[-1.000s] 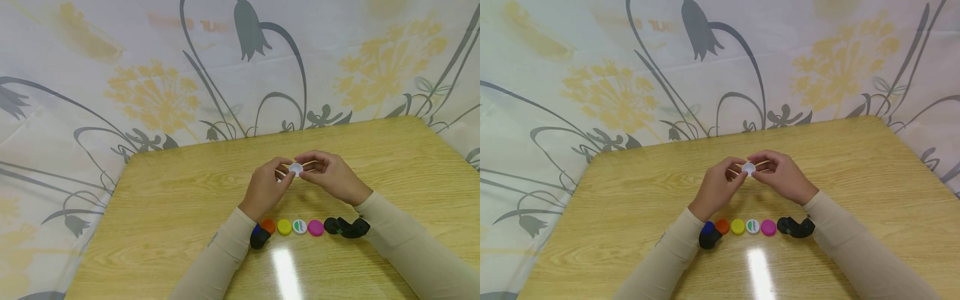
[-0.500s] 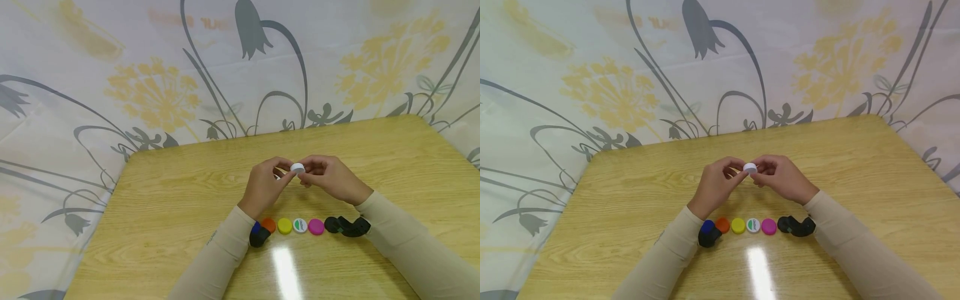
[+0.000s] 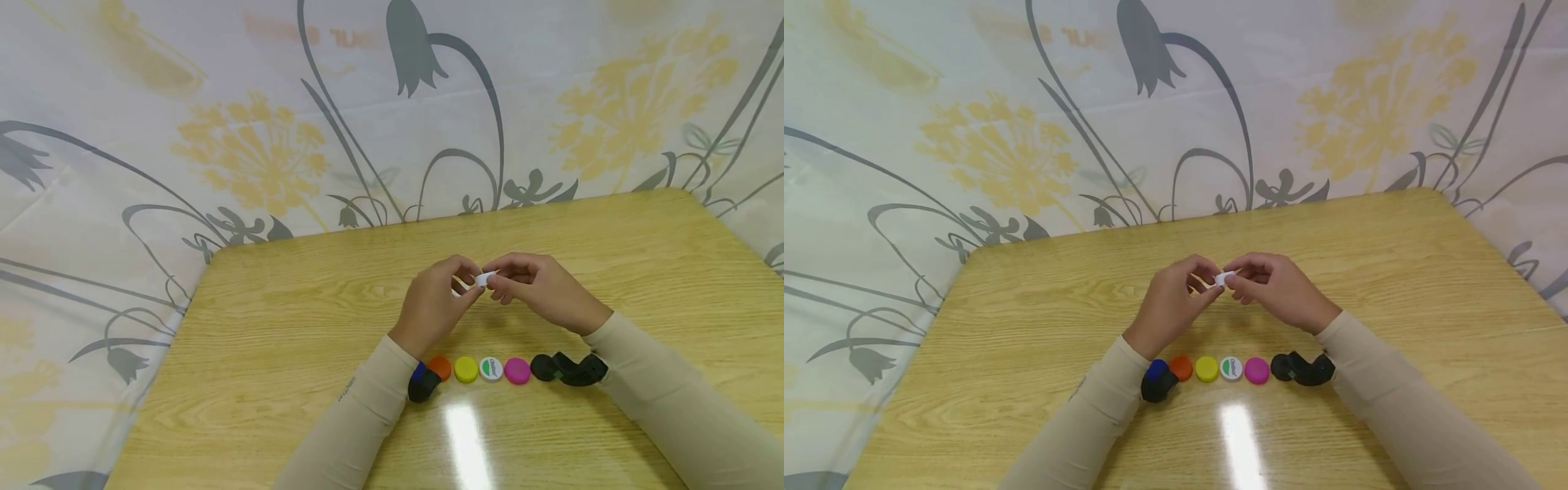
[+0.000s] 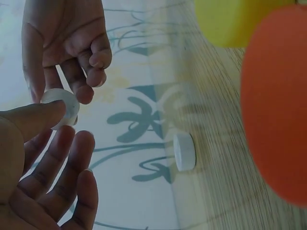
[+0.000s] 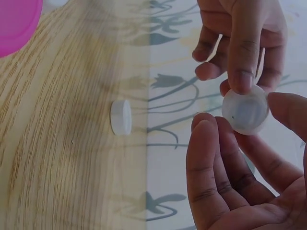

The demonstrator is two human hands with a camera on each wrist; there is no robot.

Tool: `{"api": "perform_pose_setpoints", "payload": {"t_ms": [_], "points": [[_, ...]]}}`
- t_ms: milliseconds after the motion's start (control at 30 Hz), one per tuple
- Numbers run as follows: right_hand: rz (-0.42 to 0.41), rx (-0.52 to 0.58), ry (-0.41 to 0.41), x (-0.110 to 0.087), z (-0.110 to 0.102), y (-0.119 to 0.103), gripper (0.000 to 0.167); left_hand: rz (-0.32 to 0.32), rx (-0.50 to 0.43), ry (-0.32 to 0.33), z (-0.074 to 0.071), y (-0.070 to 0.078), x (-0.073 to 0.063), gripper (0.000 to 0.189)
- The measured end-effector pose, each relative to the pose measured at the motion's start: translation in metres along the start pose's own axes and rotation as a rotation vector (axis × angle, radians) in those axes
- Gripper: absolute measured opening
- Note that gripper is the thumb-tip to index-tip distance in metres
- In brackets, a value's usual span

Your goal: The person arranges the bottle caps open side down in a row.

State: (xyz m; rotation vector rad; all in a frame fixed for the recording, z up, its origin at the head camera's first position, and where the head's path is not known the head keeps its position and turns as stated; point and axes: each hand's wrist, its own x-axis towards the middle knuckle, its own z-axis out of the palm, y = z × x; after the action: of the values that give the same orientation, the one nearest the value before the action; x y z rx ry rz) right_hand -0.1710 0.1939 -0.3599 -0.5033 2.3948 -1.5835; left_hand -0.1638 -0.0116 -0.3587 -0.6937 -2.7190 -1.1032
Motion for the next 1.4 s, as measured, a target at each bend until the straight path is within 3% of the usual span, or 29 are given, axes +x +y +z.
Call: {"api": "perform_pose_setpoints", "payload": {"t_ms": [333,700,1100,1400], "points": [[-0.03,-0.078,0.049,-0.001,-0.001,-0.001,0.034,-0.033,-0.102,-0.035,-0.002,0.001,0.001,0.023],[-0.091,-0.19,0.105,-0.001,0.002,0.0,0.034,-0.044,-0.031,0.004,-0.003,0.003,0.002,0.036],[-0.111,-0.214,0.099,-0.009,-0.003,-0.003,0.032,0.003,-0.002,0.026,0.001,0.007,0.0,0.034],[-0.107,-0.216,0.049,-0.019,-0.011,0.005,0.03,0.052,0.001,0.0,0.008,0.011,-0.004,0.032]]}}
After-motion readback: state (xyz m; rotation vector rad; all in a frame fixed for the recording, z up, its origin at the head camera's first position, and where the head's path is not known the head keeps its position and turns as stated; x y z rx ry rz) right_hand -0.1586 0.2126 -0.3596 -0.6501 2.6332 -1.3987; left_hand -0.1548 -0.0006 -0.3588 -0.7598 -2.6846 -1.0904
